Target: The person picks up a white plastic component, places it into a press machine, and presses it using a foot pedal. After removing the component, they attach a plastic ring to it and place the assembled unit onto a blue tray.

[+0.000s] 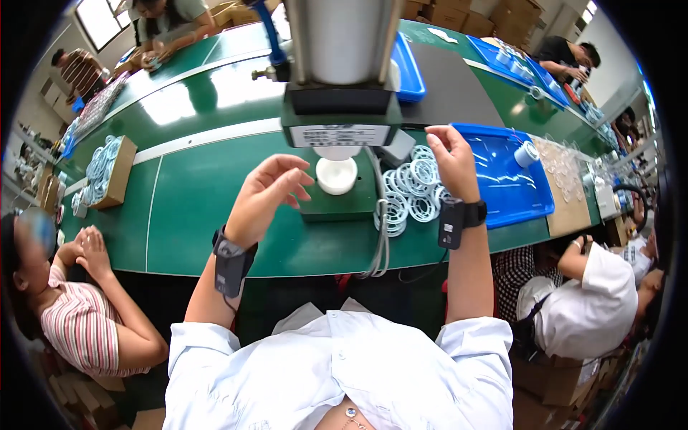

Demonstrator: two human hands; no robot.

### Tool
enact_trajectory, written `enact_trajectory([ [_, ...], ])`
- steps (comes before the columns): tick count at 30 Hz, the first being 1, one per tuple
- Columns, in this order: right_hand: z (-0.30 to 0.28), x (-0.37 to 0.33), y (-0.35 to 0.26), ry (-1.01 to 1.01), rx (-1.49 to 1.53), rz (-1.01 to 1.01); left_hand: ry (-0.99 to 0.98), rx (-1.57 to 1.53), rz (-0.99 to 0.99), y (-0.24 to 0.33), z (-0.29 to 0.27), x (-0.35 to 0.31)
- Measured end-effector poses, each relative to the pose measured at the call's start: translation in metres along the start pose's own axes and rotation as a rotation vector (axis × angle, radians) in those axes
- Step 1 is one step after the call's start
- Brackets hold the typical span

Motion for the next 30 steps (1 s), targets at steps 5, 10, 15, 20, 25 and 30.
enact_trajectory([
  [5, 0.006, -0.013, -0.005, -0.039, 0.052, 0.02, 0.418, 0.332, 0.205, -0.032, -0.089, 0.052],
  [10, 0.017, -0.028, -0.004, -0.156, -0.061, 0.13, 0.492, 1.002, 0.442, -0.042, -0.092, 0.059],
  [15, 0.019, -0.03, 0.007, -0.059, 0.071, 0.127, 0.485, 1.164, 0.546, -0.039, -0.09, 0.056],
  [20, 0.01, -0.033, 0.019, 0.038, 0.034, 0.064, 0.445, 1.173, 0.619, -0.04, -0.079, 0.057],
  [25, -0.001, -0.022, -0.001, 0.246, -0.606, -0.357, 0.396, 0.812, 0.435, -0.043, -0.095, 0.056],
  [30, -0.007, -0.021, -0.012, 0.281, -0.675, -0.333, 0.139, 0.315, 0.197, -0.029, -0.028, 0.026],
])
Point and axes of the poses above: each hand's wrist, its own x-axis towards the middle knuckle, its own z-axis out of the palm, y = z × x, the point moved 5 cm from there along x, towards the middle knuckle, and after that the axes turned 13 degrees about y, right-handed, at the moved point
